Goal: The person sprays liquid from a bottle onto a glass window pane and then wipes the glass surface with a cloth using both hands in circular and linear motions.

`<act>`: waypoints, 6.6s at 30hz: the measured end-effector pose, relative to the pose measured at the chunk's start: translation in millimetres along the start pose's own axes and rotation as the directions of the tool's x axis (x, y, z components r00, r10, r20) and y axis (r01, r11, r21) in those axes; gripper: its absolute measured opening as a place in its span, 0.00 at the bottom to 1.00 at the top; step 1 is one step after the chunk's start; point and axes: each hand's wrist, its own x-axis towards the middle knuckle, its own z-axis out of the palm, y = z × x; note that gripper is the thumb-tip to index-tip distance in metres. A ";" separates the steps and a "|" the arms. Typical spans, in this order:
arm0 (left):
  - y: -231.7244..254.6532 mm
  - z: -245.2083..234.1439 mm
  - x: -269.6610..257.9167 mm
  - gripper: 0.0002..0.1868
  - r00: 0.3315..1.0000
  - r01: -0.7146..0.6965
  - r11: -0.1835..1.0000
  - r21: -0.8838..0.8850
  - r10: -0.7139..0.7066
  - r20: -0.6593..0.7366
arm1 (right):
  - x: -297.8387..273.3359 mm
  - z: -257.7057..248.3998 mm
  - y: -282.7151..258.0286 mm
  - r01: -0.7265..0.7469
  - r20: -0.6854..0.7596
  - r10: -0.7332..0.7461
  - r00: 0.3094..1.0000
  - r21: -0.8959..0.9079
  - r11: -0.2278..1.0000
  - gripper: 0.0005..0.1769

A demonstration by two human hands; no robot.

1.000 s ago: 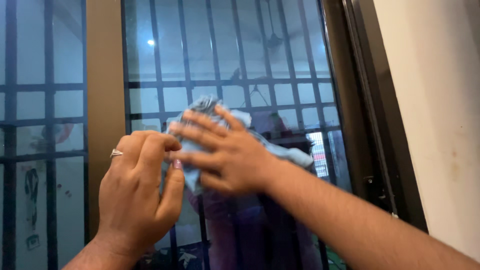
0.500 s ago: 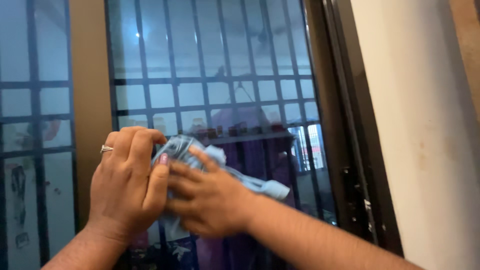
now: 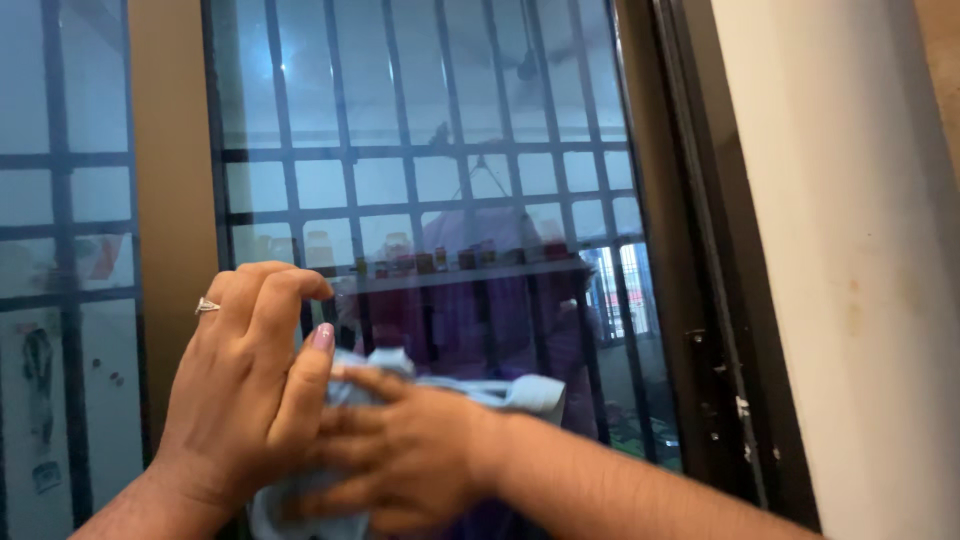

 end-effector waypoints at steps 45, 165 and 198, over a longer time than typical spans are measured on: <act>-2.4 -4.0 -5.2 0.16 0.998 -0.053 0.997 -0.048 0.054 0.014 | 31.6 -26.1 73.6 -0.316 -0.240 0.289 0.927 -0.081 0.945 0.30; 61.0 -14.7 -160.6 0.36 0.968 0.004 0.995 0.099 -0.029 0.249 | 28.9 29.2 -68.8 -0.501 -0.305 0.459 0.834 -0.074 0.862 0.31; 82.4 -10.9 -219.4 0.30 0.968 0.005 0.984 0.176 -0.049 0.244 | 6.3 33.6 -120.7 -0.555 -0.346 0.523 0.779 0.006 0.832 0.28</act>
